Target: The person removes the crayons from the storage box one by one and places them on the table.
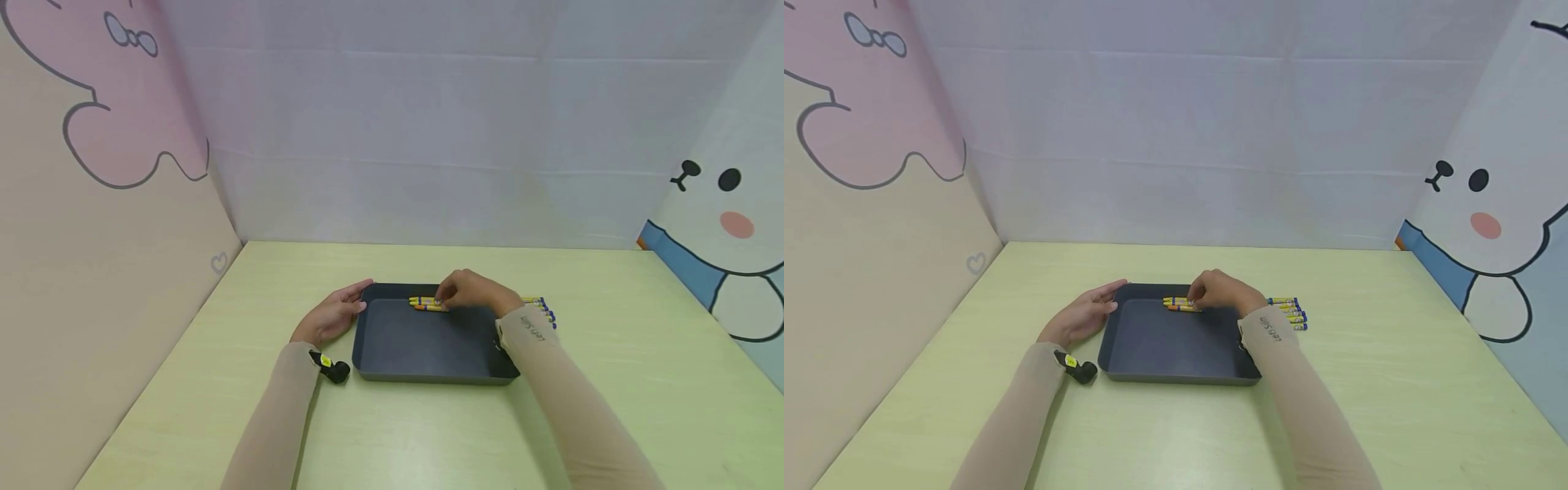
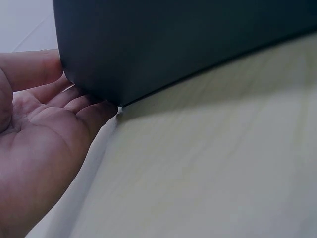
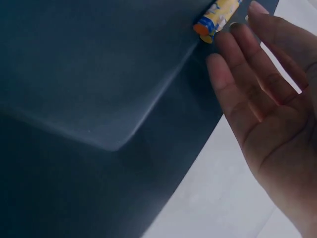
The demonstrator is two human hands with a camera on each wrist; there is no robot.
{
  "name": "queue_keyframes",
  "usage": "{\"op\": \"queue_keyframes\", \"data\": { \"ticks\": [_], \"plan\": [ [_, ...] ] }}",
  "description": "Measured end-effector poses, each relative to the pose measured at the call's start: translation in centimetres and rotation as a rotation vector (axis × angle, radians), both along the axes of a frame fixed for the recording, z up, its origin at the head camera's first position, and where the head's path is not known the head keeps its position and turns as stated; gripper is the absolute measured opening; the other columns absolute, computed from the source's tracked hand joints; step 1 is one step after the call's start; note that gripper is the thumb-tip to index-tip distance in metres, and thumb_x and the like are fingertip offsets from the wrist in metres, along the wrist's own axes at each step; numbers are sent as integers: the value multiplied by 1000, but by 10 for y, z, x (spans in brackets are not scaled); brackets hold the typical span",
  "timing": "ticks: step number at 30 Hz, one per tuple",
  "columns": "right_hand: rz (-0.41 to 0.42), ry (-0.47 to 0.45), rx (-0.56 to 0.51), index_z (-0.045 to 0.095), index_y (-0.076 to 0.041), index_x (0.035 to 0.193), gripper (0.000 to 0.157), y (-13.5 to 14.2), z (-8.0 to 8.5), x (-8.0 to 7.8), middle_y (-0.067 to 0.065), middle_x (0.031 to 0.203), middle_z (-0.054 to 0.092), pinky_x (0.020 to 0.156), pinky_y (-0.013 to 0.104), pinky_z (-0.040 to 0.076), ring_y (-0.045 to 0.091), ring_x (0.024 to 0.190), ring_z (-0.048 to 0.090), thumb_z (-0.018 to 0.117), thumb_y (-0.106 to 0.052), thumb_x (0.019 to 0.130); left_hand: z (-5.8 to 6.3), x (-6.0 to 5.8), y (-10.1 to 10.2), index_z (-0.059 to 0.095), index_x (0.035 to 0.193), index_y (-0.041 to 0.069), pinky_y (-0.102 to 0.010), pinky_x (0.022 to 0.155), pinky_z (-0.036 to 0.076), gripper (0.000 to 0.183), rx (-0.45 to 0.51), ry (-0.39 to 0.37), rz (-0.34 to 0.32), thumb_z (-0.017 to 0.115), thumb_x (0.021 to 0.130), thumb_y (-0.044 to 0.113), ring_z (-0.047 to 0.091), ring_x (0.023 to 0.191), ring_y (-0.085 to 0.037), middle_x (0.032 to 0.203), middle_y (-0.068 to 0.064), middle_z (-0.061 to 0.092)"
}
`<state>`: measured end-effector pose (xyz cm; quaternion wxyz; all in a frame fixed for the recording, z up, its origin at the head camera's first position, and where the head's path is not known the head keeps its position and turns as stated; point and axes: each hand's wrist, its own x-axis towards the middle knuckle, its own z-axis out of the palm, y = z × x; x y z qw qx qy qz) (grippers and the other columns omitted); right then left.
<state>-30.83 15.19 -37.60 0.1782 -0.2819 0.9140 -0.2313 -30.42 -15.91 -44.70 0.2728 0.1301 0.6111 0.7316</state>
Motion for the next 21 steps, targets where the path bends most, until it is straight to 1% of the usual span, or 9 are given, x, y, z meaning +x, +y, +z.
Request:
{"op": "queue_keyframes", "data": {
  "ticks": [9,21],
  "plan": [
    [4,7,22,69,-4,112,24,0,-4,3,9,106,70,81,33,54,21,96,65,67,-9,89,-1,-1,1,16,155,8,-40,120,6,65,9,4,0,40,97,-8,-6,149,-21,163,-4,-5],
    [7,44,34,69,-3,111,23,-1,-12,5,10,102,69,78,32,53,20,90,63,67,-7,88,-1,-1,0,17,155,9,-40,120,7,65,6,-1,2,41,97,-8,-5,149,-21,163,-4,-6]
  ]
}}
